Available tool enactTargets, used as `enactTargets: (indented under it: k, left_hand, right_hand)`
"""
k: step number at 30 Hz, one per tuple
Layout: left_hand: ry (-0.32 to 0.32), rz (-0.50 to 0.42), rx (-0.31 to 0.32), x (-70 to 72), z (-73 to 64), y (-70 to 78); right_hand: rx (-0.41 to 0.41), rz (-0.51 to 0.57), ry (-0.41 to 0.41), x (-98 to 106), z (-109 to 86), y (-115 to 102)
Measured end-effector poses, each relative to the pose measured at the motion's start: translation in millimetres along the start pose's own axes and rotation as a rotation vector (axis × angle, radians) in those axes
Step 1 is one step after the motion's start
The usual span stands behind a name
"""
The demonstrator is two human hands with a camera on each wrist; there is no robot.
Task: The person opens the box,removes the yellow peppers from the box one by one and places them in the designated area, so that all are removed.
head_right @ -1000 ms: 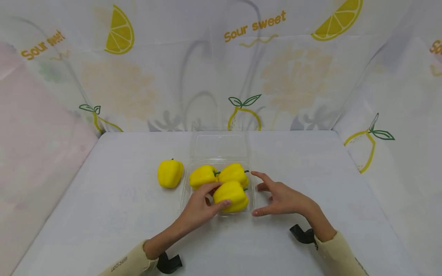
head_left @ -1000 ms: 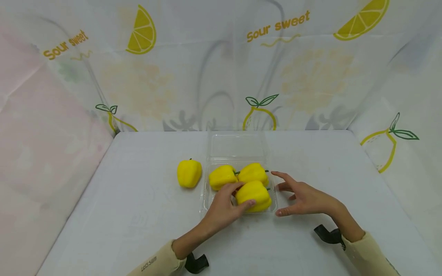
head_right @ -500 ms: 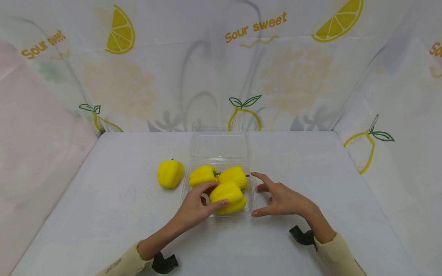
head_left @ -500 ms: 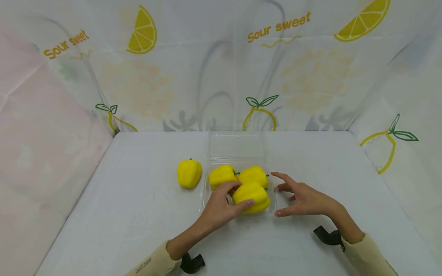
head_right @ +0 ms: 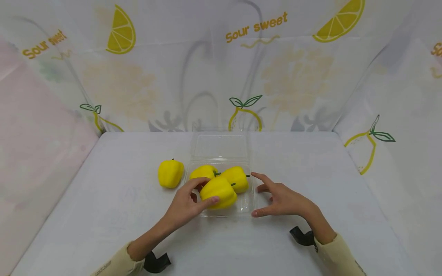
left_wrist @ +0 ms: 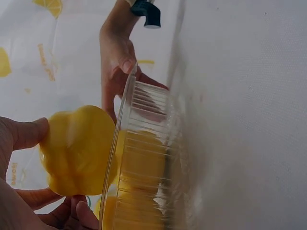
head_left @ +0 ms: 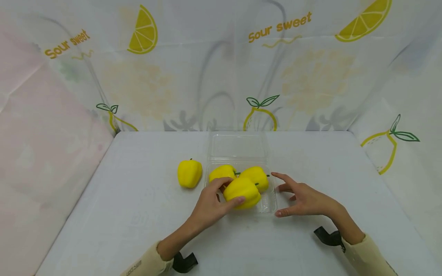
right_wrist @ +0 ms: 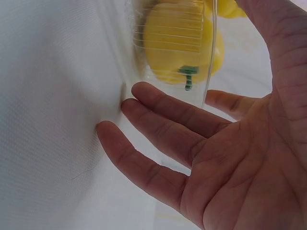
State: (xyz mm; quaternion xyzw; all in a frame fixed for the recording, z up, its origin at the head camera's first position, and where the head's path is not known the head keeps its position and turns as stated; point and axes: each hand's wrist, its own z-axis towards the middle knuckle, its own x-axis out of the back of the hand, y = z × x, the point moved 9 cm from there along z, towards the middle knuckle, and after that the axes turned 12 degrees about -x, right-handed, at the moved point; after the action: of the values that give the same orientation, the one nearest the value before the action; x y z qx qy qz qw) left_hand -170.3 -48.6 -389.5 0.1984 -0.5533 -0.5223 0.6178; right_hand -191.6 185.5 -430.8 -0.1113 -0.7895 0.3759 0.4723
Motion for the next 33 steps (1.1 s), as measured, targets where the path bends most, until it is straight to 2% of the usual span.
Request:
enactTargets:
  k: [13, 22, 33]
  left_hand:
    - [0.099, 0.021, -0.007, 22.3, -2.6, 0.3]
    - [0.159, 0.004, -0.03, 37.9, -3.7, -0.8]
    - [0.22, 0.09, -0.055, 60.9, -4.2, -4.1]
  right_hand:
    - [0.001, -0.004, -0.004, 1, 0.0, 1]
    - [0.001, -0.001, -0.004, 0, -0.5, 0]
    - [0.003, -0.003, -0.004, 1, -0.3, 0]
